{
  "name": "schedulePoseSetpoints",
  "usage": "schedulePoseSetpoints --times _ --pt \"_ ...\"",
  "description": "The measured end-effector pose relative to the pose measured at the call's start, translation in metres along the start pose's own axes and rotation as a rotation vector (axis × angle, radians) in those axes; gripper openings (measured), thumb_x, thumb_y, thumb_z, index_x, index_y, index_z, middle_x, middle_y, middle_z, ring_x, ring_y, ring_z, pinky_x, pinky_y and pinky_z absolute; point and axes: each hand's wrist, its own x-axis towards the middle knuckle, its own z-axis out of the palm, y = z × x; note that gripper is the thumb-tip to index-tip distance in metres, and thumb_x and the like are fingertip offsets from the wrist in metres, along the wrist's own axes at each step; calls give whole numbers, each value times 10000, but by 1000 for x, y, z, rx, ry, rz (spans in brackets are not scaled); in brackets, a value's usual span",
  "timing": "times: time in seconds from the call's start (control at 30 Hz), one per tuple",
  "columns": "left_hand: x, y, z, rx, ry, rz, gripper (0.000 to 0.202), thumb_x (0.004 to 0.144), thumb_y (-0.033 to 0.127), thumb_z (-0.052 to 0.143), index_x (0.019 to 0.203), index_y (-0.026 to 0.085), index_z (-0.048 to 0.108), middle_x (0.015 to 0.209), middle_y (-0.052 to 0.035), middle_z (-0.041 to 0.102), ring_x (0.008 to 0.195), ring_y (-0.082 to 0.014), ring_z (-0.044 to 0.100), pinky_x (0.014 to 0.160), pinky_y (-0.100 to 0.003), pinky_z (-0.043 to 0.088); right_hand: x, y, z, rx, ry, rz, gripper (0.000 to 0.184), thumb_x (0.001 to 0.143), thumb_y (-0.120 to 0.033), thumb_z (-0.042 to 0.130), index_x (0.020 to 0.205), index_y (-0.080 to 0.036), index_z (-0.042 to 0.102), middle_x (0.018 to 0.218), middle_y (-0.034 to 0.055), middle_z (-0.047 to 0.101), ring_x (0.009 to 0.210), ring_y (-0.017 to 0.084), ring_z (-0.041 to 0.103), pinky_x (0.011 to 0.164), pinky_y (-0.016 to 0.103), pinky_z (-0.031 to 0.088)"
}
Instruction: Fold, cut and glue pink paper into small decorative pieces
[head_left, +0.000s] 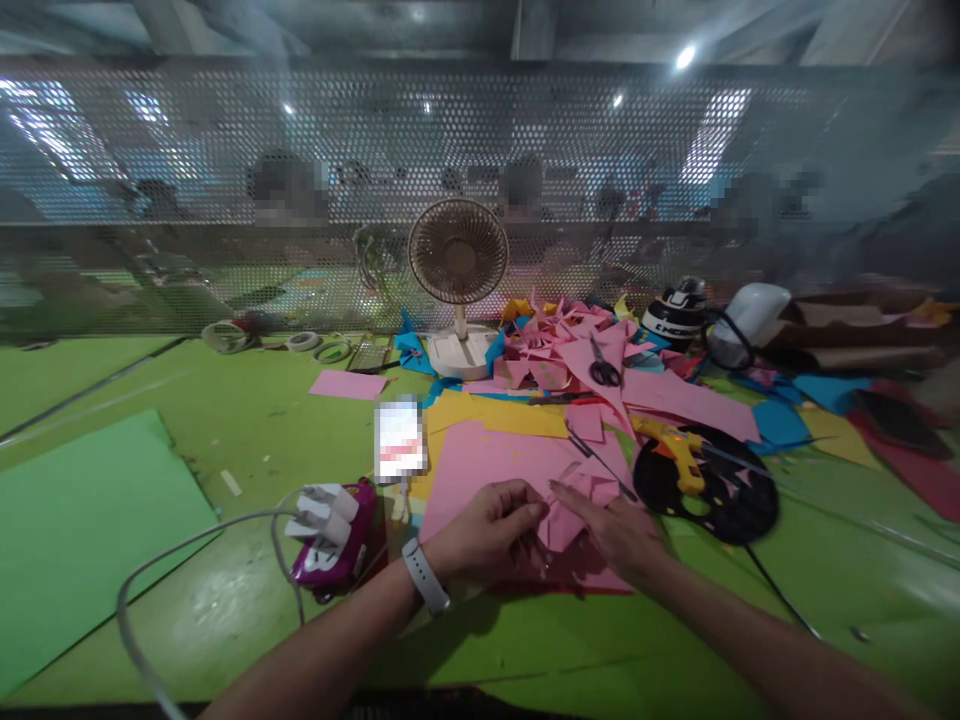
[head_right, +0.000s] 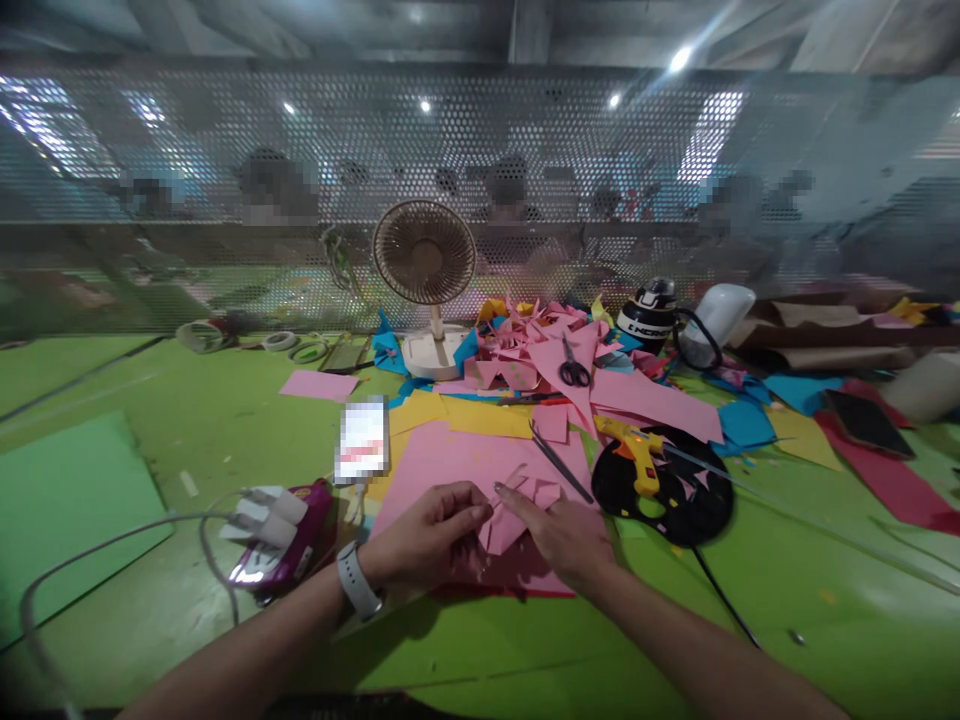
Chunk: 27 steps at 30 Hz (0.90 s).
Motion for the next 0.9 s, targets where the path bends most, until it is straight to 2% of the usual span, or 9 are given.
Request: schedulePoseSetpoints --times 0.17,0.27,0.37,0.5,0.67,0.8,0.9 --pt "-1 4 2 -11 16 -20 302 759 434 607 784 152 502 615 18 556 513 -111 589 500 -230 460 2 0 -1 -3 -5 -78 273 812 -339 497 1026 -314 666 766 38 685 769 200 627 677 275 455" --pt "-2 5 1 -61 8 -67 338 730 448 633 731 140 493 649 -24 608 549 -131 613 543 -257 482 5 6 1 -18 14 -80 321 810 -322 485 1092 -296 635 738 28 680 751 191 626 671 272 457" --pt "-2 3 -1 -87 -8 -71 362 724 474 631 708 149 473 605 -24 622 536 -137 616 569 -279 493 5 10 3 -32 14 -87 357 779 -292 524 1123 -293 618 700 28 680 750 193 628 667 257 451" --pt "0 2 -5 -39 -50 -66 359 742 482 612 715 149 480 586 -28 634 526 -128 612 554 -258 482 4 10 2 -33 8 -82 327 802 -271 502 1100 -321 627 647 14 674 699 189 632 646 248 451" --pt "1 5 -5 -47 -9 -109 369 724 492 622 718 144 499 632 -27 626 537 -145 626 472 -228 455 5 8 1 -19 14 -77 308 790 -265 516 1068 -295 644 674 15 678 713 191 632 648 250 460" --pt "0 5 -7 11 -13 -60 358 751 476 602 696 137 503 612 -33 627 545 -140 625 504 -230 452 3 11 2 -16 4 -98 340 791 -239 498 1098 -311 627 698 16 683 772 206 636 681 271 468" --pt "0 6 -9 94 -15 -16 346 782 468 569 707 133 518 629 -38 641 557 -121 617 531 -219 440 3 11 1 -10 -5 -104 375 794 -224 485 1138 -320 601 796 22 693 866 214 625 758 296 461"
